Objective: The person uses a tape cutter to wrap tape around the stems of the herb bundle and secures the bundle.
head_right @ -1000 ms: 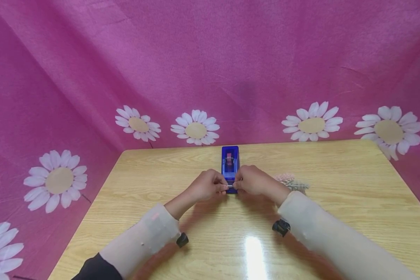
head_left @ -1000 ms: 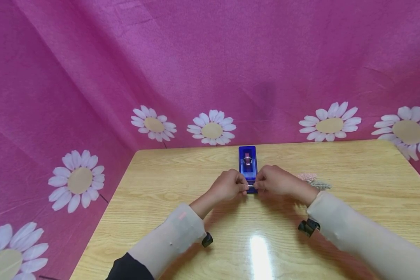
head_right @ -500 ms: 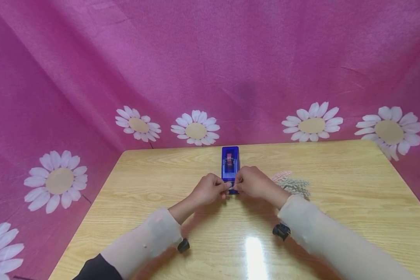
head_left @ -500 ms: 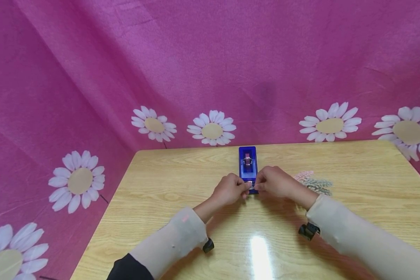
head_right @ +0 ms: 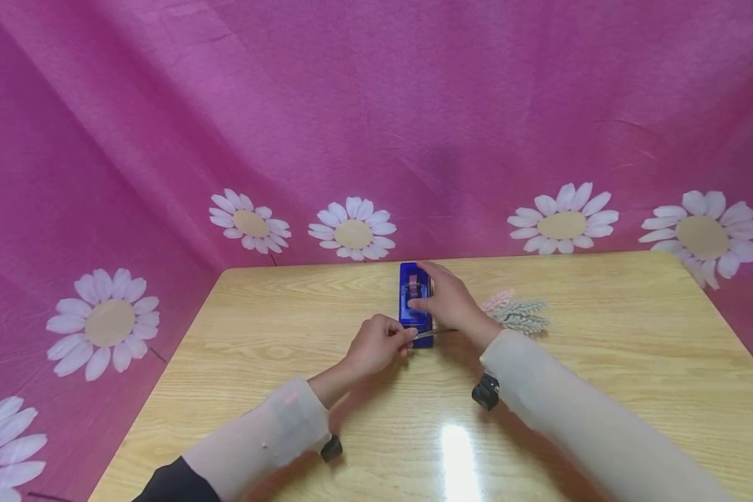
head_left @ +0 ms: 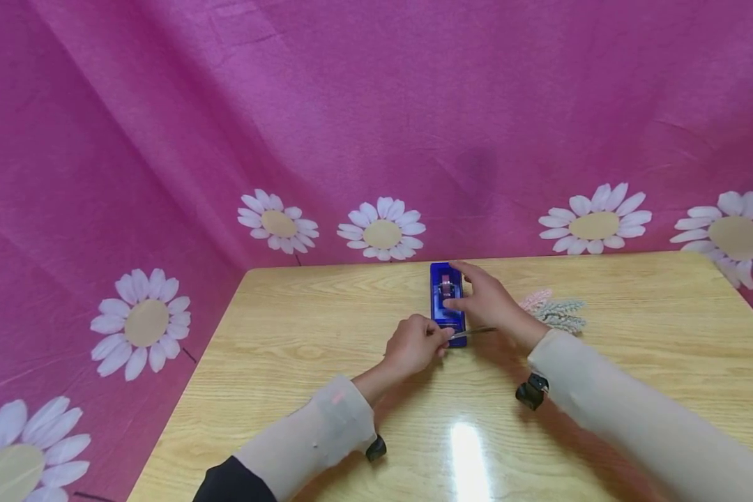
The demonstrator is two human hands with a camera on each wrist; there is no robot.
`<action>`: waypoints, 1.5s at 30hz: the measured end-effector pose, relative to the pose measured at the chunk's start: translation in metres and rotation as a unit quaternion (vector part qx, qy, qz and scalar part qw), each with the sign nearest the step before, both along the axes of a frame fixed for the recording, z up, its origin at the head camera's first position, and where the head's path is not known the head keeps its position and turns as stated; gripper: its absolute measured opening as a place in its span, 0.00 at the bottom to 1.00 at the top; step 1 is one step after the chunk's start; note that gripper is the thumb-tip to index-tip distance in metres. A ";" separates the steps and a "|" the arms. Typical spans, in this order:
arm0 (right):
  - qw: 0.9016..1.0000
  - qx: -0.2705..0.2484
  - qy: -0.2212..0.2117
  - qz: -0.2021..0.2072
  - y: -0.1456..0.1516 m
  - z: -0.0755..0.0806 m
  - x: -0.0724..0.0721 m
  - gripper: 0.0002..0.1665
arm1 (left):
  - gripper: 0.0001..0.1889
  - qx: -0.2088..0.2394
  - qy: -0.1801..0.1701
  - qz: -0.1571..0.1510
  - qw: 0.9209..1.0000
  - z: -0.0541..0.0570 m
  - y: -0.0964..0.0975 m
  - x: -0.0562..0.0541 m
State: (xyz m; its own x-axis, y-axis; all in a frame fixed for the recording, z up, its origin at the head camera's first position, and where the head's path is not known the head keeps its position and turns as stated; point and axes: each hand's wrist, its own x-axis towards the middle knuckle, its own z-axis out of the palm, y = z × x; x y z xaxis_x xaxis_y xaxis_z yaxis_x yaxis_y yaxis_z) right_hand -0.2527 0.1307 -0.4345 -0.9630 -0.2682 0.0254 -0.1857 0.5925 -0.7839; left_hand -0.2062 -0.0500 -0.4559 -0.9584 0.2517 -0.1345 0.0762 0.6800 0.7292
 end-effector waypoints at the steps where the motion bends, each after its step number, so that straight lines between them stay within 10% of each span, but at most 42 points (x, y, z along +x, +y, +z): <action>1: 1.000 -0.002 -0.003 0.003 -0.001 -0.001 -0.003 0.49 | 0.26 0.000 0.002 0.002 1.000 0.000 0.000 0.000; 45: 0.996 -0.068 -0.055 -0.001 0.001 -0.019 -0.022 0.54 | 0.24 0.024 0.039 0.040 0.998 -0.011 0.004 0.004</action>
